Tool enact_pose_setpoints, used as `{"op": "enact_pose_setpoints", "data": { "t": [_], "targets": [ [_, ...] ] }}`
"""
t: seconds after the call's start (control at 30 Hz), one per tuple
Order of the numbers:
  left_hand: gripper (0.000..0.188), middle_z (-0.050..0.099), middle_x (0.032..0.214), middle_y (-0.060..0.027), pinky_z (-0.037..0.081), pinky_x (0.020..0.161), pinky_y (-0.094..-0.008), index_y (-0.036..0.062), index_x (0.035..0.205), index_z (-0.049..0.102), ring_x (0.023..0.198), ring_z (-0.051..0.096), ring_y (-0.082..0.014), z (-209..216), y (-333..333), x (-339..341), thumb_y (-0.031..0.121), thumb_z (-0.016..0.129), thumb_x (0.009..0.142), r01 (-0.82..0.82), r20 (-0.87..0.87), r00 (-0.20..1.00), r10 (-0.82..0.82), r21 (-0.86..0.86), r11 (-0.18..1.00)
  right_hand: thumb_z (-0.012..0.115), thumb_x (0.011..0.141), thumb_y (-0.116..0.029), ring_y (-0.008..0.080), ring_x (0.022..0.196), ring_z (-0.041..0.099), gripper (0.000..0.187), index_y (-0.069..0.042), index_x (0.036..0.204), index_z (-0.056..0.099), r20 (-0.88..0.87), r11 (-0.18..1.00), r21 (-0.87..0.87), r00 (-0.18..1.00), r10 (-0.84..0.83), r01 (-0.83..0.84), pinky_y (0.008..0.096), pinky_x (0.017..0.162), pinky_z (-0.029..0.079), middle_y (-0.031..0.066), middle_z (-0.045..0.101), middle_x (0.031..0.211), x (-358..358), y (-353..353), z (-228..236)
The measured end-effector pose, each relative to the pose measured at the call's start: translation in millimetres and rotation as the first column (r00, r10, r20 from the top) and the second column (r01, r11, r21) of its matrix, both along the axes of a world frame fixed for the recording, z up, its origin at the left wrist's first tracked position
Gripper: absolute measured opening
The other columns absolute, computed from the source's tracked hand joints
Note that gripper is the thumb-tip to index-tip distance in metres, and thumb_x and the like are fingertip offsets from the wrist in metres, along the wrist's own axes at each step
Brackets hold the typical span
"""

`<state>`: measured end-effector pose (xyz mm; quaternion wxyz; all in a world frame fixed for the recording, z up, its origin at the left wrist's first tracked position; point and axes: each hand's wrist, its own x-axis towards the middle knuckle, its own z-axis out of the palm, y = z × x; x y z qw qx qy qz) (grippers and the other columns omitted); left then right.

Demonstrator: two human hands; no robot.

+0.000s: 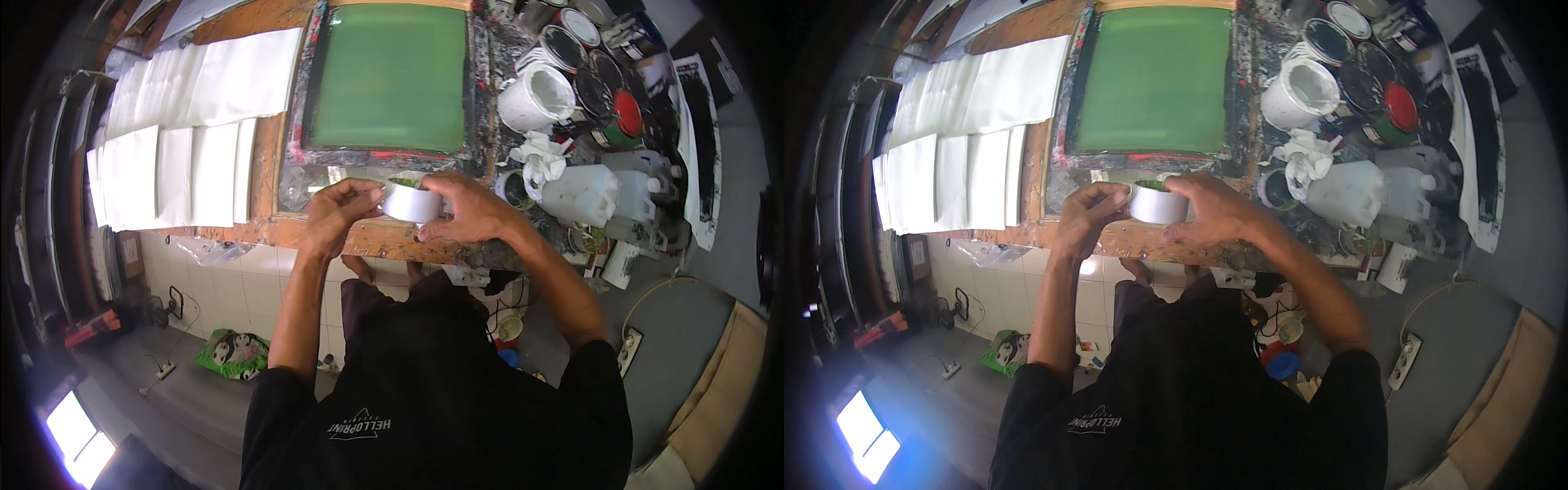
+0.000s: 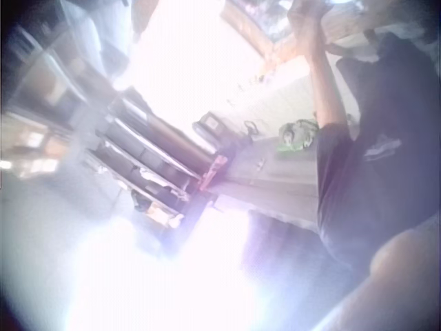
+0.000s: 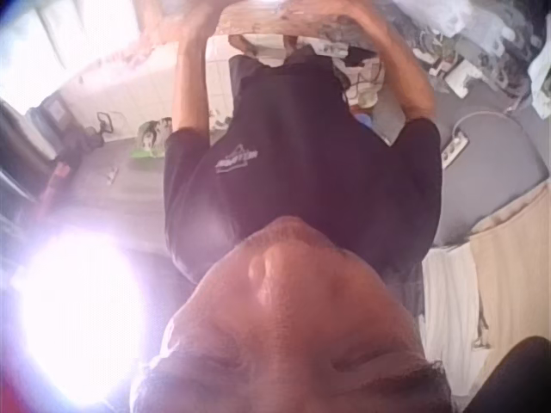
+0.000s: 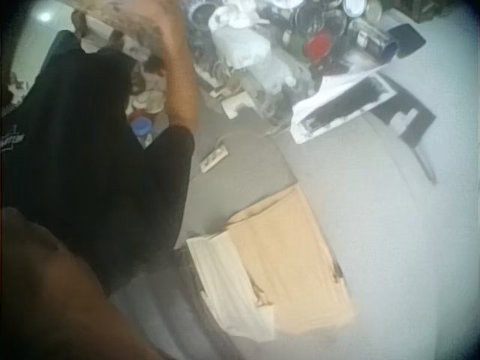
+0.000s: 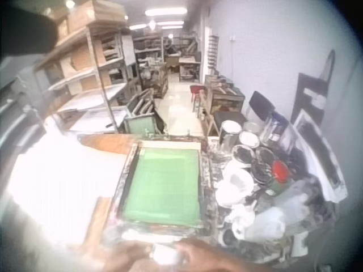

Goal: The person tapes the edges of a green screen printing frame using clear adhesive tape. They repeatedly tear tape, apply it along the frame edges, and smooth it down by hand.

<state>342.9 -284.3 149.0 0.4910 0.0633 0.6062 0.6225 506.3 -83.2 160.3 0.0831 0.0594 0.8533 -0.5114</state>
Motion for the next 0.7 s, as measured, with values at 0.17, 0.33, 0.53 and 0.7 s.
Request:
{"op": "enact_pose_setpoints", "data": {
  "t": [0.17, 0.33, 0.53, 0.7],
  "targets": [
    [0.013, 0.074, 0.085, -0.0082, 0.056, 0.069, -0.0265, -0.0015, 0.096, 0.074, 0.074, 0.068, -0.0128, -29, 17, -13, 0.007, 0.080, 0.088, -0.086, -0.213, 0.974, 0.081, -0.017, 0.996, 0.090, 0.073, -0.036, 0.0329, 0.093, 0.067, 0.058, 0.003, 0.107, 0.063, -0.065, 0.998, 0.061, 0.998, 0.010, -0.006, 0.0437, 0.082, 0.052, 0.0201, 0.068, 0.102, -13, 16, -16],
    [0.016, 0.075, 0.082, -0.0090, 0.053, 0.060, -0.0273, -0.0020, 0.096, 0.077, 0.068, 0.066, -0.0131, -63, 5, -78, 0.011, 0.080, 0.087, -0.255, -0.436, 0.875, 0.211, -0.044, 0.966, 0.085, 0.080, -0.036, 0.0159, 0.075, 0.065, 0.044, 0.000, 0.098, 0.069, 0.155, 0.968, -0.112, 0.967, -0.204, 0.223, 0.0321, 0.068, 0.052, 0.0074, 0.070, 0.088, 5, 72, -8],
    [0.023, 0.071, 0.077, -0.0094, 0.052, 0.062, -0.0285, -0.0059, 0.093, 0.075, 0.066, 0.064, -0.0151, -95, -19, -156, 0.014, 0.081, 0.084, -0.356, -0.532, 0.824, 0.192, -0.223, 0.907, 0.077, 0.088, -0.031, 0.0087, 0.066, 0.054, 0.031, -0.002, 0.082, 0.069, 0.213, 0.798, -0.251, 0.835, -0.507, 0.548, 0.0280, 0.059, 0.041, 0.0004, 0.061, 0.071, 28, 114, -21],
    [0.022, 0.067, 0.075, -0.0055, 0.052, 0.059, -0.0287, -0.0072, 0.093, 0.074, 0.062, 0.061, -0.0136, -100, -29, -177, 0.012, 0.080, 0.086, -0.374, -0.524, 0.835, 0.169, -0.314, 0.873, 0.072, 0.090, -0.028, 0.0044, 0.063, 0.048, 0.029, -0.007, 0.071, 0.063, 0.177, 0.770, -0.250, 0.809, -0.560, 0.587, 0.0252, 0.059, 0.036, -0.0045, 0.056, 0.066, 31, 119, -35]
  ]
}}
